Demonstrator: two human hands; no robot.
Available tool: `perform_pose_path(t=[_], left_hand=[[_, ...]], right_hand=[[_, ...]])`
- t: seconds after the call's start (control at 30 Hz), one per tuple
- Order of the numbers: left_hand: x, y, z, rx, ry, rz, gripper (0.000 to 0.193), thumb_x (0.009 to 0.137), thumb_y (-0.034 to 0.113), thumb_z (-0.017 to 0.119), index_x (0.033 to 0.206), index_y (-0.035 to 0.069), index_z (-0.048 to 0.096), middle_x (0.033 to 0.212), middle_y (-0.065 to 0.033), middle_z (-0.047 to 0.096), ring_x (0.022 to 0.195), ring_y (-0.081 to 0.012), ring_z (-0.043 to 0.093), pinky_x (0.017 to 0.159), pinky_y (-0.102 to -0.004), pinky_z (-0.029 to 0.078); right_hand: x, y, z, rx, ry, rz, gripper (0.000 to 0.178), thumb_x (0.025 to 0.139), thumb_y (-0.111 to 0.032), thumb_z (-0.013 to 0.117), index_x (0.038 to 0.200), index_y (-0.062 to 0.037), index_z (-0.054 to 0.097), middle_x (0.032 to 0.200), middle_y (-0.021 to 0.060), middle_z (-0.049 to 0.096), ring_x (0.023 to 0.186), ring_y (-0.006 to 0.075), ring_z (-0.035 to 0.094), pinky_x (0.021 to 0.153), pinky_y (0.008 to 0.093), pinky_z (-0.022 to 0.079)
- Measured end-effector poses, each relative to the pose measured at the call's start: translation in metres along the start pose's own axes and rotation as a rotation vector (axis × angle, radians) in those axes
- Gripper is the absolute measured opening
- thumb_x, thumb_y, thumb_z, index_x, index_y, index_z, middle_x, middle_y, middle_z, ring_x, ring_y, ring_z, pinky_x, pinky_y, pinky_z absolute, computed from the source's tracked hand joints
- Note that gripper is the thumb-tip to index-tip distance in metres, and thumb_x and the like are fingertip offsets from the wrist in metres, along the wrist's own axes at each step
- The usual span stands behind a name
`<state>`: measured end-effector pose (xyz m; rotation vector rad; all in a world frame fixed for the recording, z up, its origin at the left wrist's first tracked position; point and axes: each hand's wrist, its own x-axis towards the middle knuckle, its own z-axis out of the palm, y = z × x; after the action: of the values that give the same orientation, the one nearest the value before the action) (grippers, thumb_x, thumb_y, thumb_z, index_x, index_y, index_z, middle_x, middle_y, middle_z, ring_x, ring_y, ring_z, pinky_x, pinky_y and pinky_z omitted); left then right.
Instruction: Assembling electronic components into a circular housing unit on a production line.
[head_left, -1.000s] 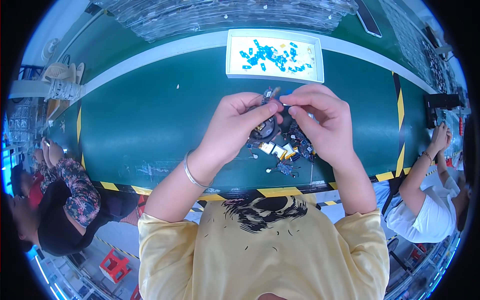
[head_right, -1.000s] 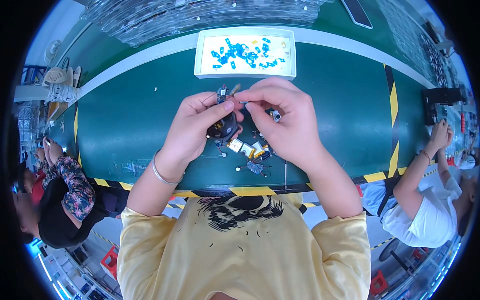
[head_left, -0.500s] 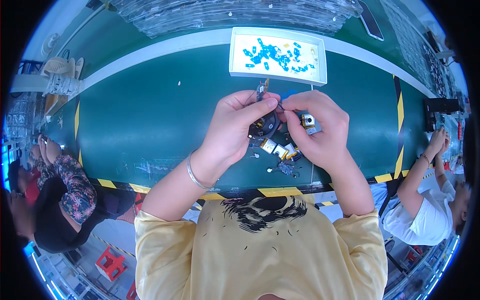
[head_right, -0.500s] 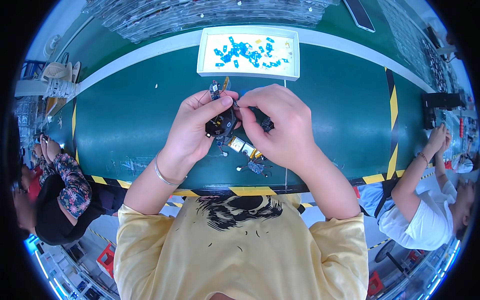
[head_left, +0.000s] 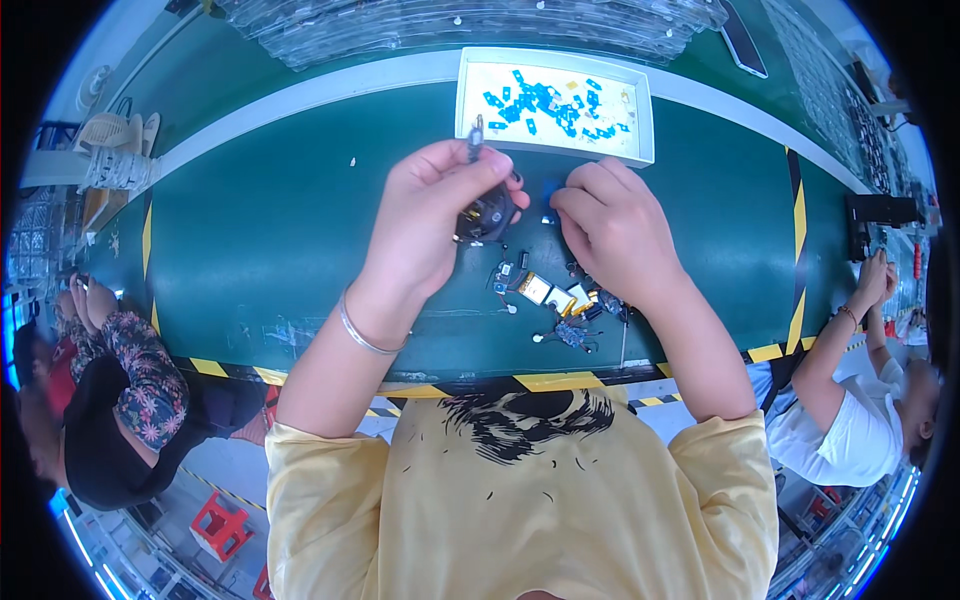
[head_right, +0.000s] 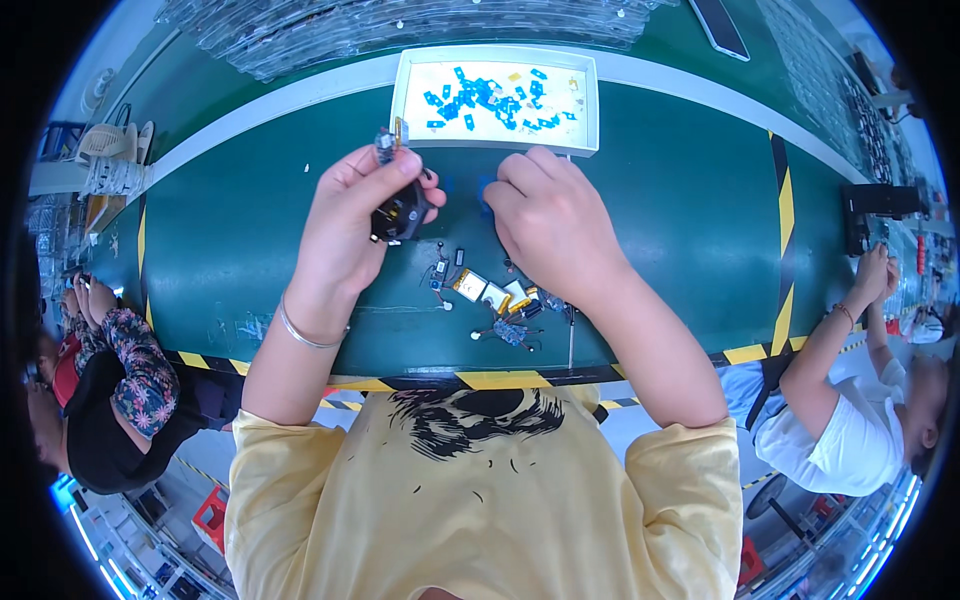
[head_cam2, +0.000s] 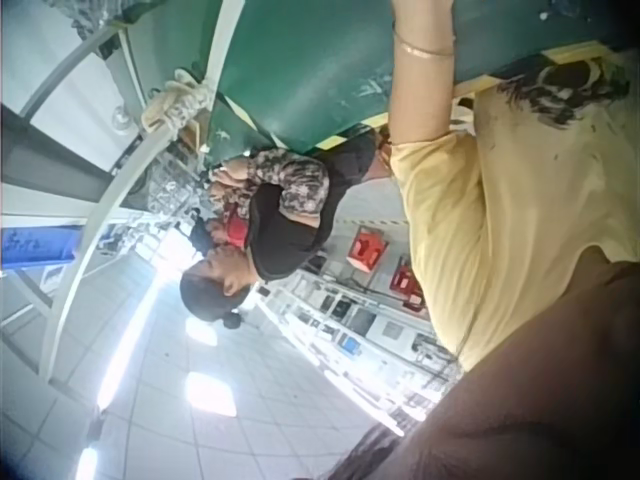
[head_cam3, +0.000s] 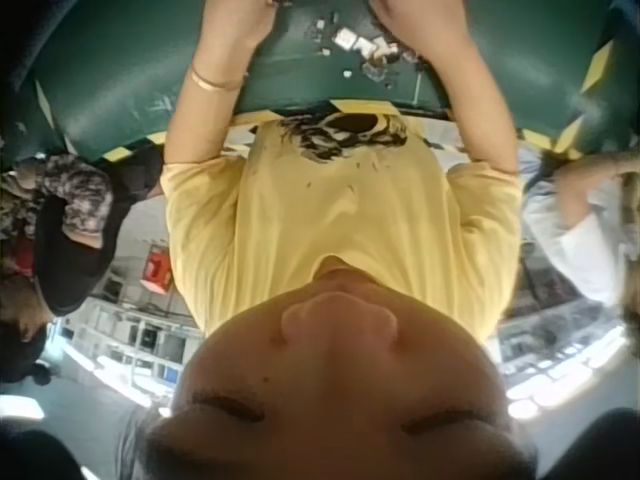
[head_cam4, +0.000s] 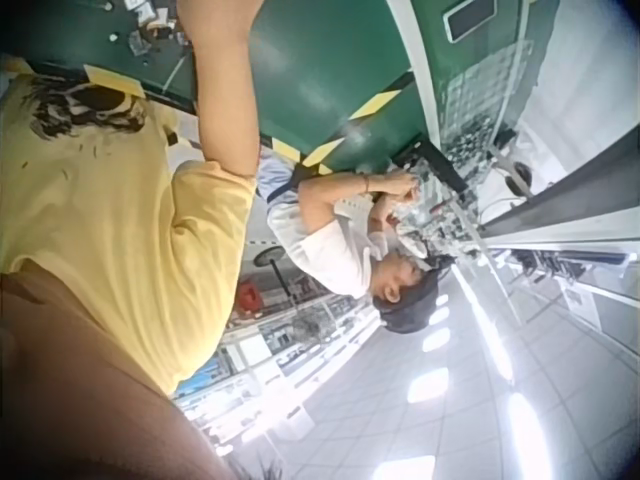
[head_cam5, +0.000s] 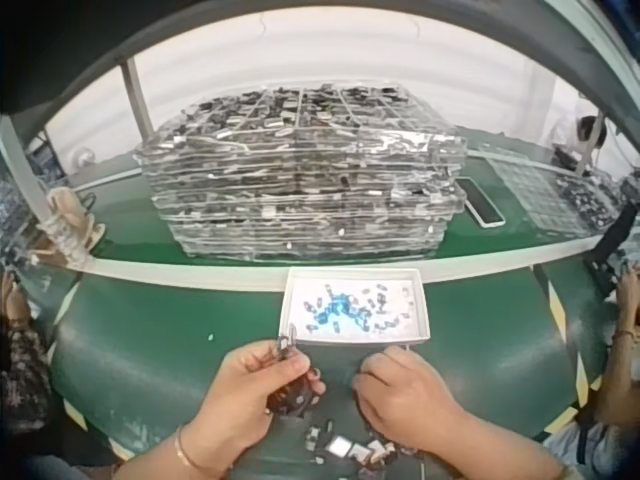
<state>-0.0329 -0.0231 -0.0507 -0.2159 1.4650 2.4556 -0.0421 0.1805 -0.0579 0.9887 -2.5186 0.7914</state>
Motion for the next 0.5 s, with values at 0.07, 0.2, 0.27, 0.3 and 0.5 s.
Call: perform_pose_path(t=[0.07,0.2,0.27,0.3,0.5], left_hand=[[-0.001,0.005,0.001,0.002,0.026,0.005,0.012,0.089,0.014,0.065,0.090,0.002,0.062,0.083,-0.0095,0.065,0.072,-0.0176,0.067,0.061,-0.0296,0.056],[-0.003,0.002,0.002,-0.015,0.053,-0.033,0.012,0.088,0.016,0.066,0.089,0.004,0.062,0.080,-0.0065,0.065,0.070,-0.0160,0.066,0.057,-0.0302,0.056],[-0.005,-0.002,0.006,-0.035,0.032,-0.082,0.012,0.088,0.015,0.066,0.089,0.004,0.062,0.079,-0.0051,0.065,0.070,-0.0153,0.066,0.056,-0.0301,0.056],[-0.006,-0.005,0.008,-0.046,0.016,-0.097,0.011,0.088,0.015,0.066,0.089,0.004,0.062,0.079,-0.0049,0.065,0.070,-0.0151,0.066,0.056,-0.0302,0.056],[-0.013,-0.017,0.019,-0.086,-0.033,-0.122,0.011,0.087,0.011,0.067,0.090,0.001,0.064,0.080,-0.0032,0.063,0.068,-0.0088,0.062,0.060,-0.0241,0.054]], right_hand=[[-0.001,-0.004,0.000,-0.064,-0.061,-0.034,0.015,0.068,0.004,0.065,0.080,-0.0046,0.064,0.079,0.0076,0.058,0.076,0.0270,0.057,0.066,0.0376,0.048],[0.002,-0.005,-0.012,0.055,0.049,0.042,0.018,0.069,0.004,0.064,0.085,-0.0043,0.066,0.081,0.0077,0.060,0.076,0.0269,0.059,0.068,0.0373,0.048],[0.001,-0.011,-0.013,0.172,0.179,0.140,0.017,0.071,0.003,0.067,0.086,-0.0040,0.067,0.082,0.0079,0.063,0.074,0.0261,0.061,0.067,0.0351,0.050],[0.002,-0.019,-0.013,0.239,0.192,0.174,0.016,0.072,0.002,0.069,0.087,-0.0038,0.067,0.082,0.0085,0.064,0.073,0.0256,0.063,0.066,0.0339,0.050],[0.004,-0.029,-0.008,0.279,0.259,0.063,0.017,0.070,0.001,0.073,0.085,-0.0040,0.066,0.078,0.0082,0.066,0.070,0.0235,0.065,0.061,0.0311,0.051]])
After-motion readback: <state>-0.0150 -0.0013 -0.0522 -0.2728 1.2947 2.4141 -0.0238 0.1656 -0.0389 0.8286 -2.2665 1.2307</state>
